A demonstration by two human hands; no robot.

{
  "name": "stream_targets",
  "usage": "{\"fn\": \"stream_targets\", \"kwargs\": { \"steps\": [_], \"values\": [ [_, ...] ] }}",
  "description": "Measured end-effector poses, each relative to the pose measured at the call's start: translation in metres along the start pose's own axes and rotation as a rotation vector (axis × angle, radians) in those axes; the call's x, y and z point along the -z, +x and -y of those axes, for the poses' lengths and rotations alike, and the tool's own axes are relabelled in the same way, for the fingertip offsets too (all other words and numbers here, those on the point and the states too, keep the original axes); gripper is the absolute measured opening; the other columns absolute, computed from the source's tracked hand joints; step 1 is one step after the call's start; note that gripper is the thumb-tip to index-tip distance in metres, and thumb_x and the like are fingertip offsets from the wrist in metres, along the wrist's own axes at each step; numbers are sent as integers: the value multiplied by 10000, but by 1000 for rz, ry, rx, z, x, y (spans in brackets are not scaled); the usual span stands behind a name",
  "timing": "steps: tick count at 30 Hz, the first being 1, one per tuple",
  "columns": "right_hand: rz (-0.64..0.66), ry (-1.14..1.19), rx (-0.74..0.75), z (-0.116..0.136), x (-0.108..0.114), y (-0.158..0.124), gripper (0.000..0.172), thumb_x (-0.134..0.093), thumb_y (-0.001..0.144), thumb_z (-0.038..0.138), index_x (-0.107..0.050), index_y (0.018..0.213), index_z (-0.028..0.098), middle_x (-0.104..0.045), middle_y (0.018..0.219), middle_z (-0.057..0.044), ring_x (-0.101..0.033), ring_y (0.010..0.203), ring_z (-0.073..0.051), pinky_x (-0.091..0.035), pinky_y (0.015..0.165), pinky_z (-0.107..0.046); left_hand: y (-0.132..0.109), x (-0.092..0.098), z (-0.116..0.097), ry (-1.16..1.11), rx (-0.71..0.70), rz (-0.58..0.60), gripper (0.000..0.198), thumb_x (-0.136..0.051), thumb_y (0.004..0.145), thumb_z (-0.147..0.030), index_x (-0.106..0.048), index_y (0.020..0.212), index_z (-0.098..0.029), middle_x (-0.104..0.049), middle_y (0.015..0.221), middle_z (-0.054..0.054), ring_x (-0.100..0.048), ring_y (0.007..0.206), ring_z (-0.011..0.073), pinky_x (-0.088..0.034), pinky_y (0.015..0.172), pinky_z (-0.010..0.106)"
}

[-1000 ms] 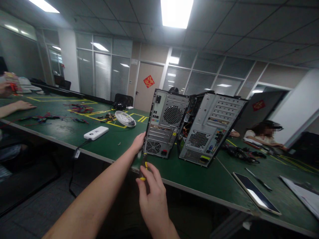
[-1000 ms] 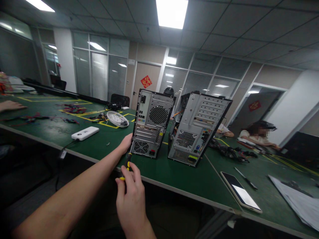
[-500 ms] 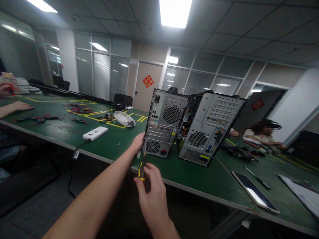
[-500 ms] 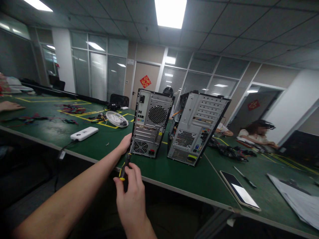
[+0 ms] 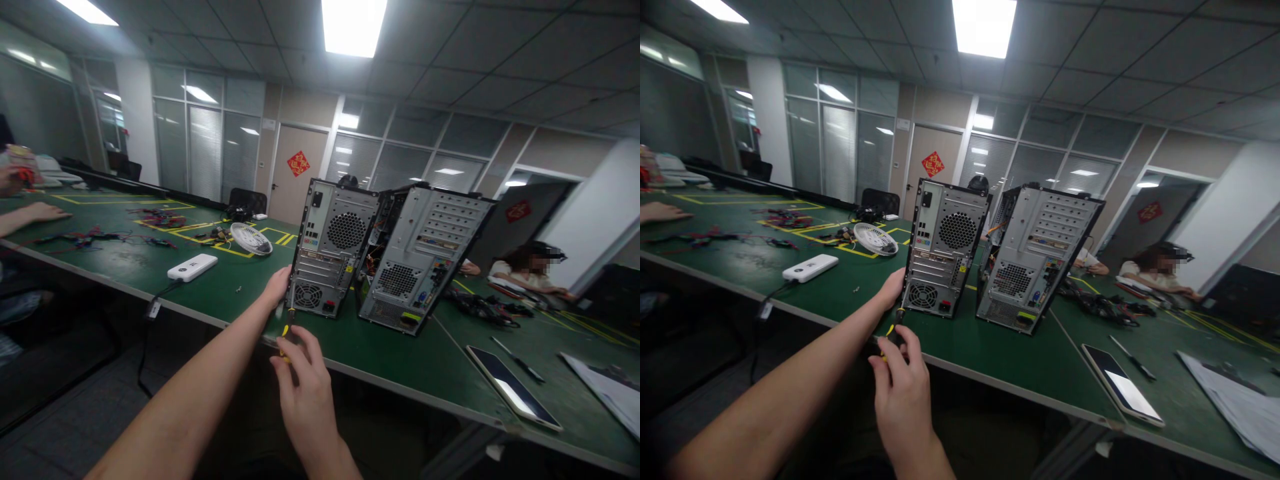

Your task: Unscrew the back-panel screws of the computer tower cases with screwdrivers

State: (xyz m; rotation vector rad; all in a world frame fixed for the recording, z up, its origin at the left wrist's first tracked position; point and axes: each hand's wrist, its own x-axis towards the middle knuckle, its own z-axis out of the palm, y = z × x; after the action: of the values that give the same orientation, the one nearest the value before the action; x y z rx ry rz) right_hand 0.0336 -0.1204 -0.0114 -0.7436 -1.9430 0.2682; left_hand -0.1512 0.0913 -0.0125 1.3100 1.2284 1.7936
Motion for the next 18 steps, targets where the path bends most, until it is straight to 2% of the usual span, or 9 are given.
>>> {"fn": "stream_targets", "kwargs": {
  "steps": [3, 7, 18],
  "values": [
    [17, 21, -8, 2, 2, 0, 324, -570, 994, 172, -715, 1278, 229, -610, 1422, -139, -671, 1250, -257, -569, 1071, -407, -2, 0, -3, -20, 8, 5, 461, -524, 894, -563, -780, 977, -189, -782, 1050, 77, -662, 1020, 259, -465, 1034, 393],
    [50, 20, -1, 5, 5, 0, 394, -526, 996, 144, -685, 1350, 212, -582, 1472, -151, -649, 1295, -258, -559, 1096, -409, -3, -1, -5, -43, 5, 16, 462, -529, 884, -560, -774, 975, -178, -781, 1065, 80, -662, 1027, 257, -463, 1033, 384],
    [-21, -2, 15, 4, 4, 0, 369, -546, 1003, 138, -708, 1327, 209, -642, 1422, -145, -657, 1300, -246, -563, 1093, -374, 1, 0, 1, -16, 29, -7, 468, -526, 884, -565, -779, 986, -184, -783, 1092, 88, -669, 1067, 267, -473, 1039, 393]
  ]
}}
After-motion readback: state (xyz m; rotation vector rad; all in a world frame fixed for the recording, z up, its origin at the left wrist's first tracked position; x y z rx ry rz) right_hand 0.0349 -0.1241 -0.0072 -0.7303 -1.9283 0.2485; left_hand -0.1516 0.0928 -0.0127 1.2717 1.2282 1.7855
